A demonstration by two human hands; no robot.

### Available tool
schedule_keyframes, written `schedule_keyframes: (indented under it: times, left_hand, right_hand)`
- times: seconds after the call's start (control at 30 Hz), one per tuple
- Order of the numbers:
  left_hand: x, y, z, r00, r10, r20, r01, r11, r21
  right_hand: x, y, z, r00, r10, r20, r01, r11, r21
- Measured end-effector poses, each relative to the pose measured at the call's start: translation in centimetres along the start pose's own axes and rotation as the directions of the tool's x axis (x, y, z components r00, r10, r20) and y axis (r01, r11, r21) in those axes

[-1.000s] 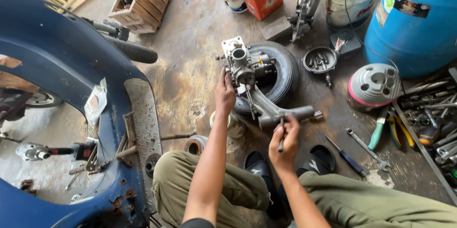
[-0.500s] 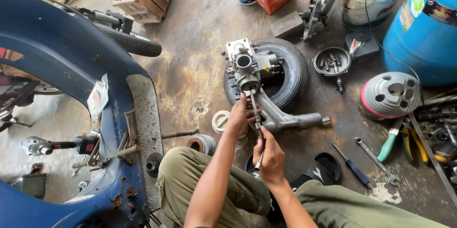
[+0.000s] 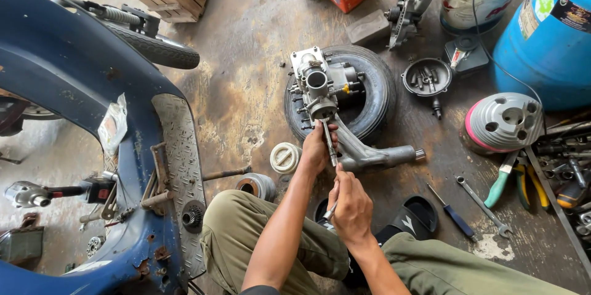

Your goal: The person sits on the floor and uses a socket wrench to tighten bolts on a disassembled engine block resting on a tire. They manipulate the engine casing and use the tool to secure components.

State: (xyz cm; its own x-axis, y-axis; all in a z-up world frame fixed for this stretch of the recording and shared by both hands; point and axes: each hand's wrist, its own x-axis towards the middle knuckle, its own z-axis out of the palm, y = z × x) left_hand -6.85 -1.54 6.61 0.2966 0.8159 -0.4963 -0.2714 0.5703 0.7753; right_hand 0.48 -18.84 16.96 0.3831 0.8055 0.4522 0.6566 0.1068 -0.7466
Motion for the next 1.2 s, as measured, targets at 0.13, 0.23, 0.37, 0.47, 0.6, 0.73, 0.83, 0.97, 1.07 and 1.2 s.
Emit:
schedule_keyframes:
  times: [0.13,0.23,0.37,0.47,0.6,0.73,0.83,0.97,1.07,1.2]
  left_hand:
    - [1.1,-1.9,-1.2,0.993,0.116,0.034,-0.119,0.989,0.092]
    - [1.4,-2.7,-1.0,0.971,0.238,-0.016,-0.227,0.945,0.235]
    - [1.5,-3.1,-0.7,0.953,0.293,-0.077,-0.265,0.929,0.258]
    - [1.6,-3.4,-0.7,0.943,0.323,-0.081,-0.286,0.911,0.297]
    - [1.9,-3.8,-0.9,0.939,0.328,-0.1,-0.29,0.916,0.276]
    - [1.6,-3.1,-0.4,0.946,0.31,-0.089,-0.278,0.924,0.262]
    - [1.5,-3.3,-0.6,0.941,0.327,-0.089,-0.292,0.916,0.275]
    - [1.6,-3.5,-0.7,0.94,0.33,-0.093,-0.297,0.919,0.26]
    - [1.9,-3.4,-0.7,0.938,0.338,-0.079,-0.31,0.917,0.249]
    - [1.6,-3.3,-0.7,0.939,0.334,-0.078,-0.3,0.911,0.282]
  right_hand:
    - [-0.5,0.6,1.0,1.0,-0.024,-0.017,0.022,0.995,-0.093]
    - [-0.8,1.1,1.9,0.989,0.149,0.005,-0.149,0.98,0.13]
    - [-1.0,1.5,2.4,0.995,0.102,-0.016,-0.101,0.992,0.071]
    - [-1.4,1.8,2.7,0.993,0.11,-0.032,-0.106,0.99,0.098]
    - [-1.7,1.8,3.0,0.983,0.183,-0.023,-0.173,0.956,0.238]
    - [-1.7,1.7,3.2,0.959,0.283,0.017,-0.269,0.889,0.371]
    - [-2.4,1.9,3.7,0.918,0.388,0.078,-0.378,0.801,0.463]
    - [-2.8,2.1,4.2,0.874,0.466,0.135,-0.435,0.628,0.646]
    - [-3.1,2.6,5.0,0.816,0.533,0.225,-0.48,0.406,0.778]
    - [-3.3,2.8,5.2,0.754,0.588,0.294,-0.53,0.279,0.801]
